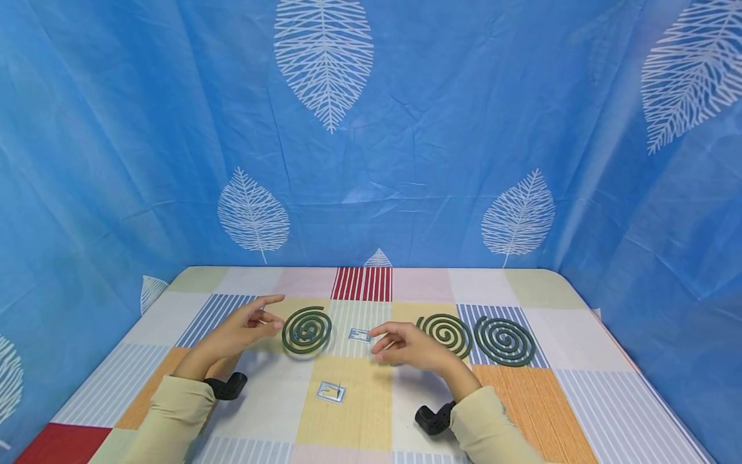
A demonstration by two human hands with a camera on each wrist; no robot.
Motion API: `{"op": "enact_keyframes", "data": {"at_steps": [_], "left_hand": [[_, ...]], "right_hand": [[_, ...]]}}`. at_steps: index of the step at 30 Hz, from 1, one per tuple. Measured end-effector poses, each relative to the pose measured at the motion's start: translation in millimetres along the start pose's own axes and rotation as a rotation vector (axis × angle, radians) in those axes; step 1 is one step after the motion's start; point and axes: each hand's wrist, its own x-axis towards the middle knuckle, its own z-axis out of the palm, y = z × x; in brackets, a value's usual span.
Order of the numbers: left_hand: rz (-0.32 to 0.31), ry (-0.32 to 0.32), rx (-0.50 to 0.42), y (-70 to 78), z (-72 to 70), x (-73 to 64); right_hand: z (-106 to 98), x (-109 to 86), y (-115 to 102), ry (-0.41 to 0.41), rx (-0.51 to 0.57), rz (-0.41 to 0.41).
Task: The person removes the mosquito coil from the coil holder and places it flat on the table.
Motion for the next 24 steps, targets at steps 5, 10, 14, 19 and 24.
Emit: {"op": "enact_keyframes", "data": {"at_steps": [5,10,14,19,24], "left_hand": [[-0.037,-0.008,0.031,-4.5,-2.7,-0.9],[-0.074,-0.03,0.055,-7.7,-5.2,-2.2],[-0.116,-0.055,0.045,-11.5,-4.8,-1.1],[-0.127,-0.079,0.026,-14.9,-2.6,0.2],[-0.146,-0.082,0.012,-16.8,2.2,2.1]], "right_hand": [[3.9,5.7,0.1,-0.018,0.027,0.011],[9.2,12.2,-0.2,-0.032,0.07,0.029],[14.1,17.0,-1.5,-0.03,0.08,0.059],[19.8,22.4,-4.9,-0.011,0.055,0.089],[25.9,29.1,-7.7,0.004,0.072,0.124]]}}
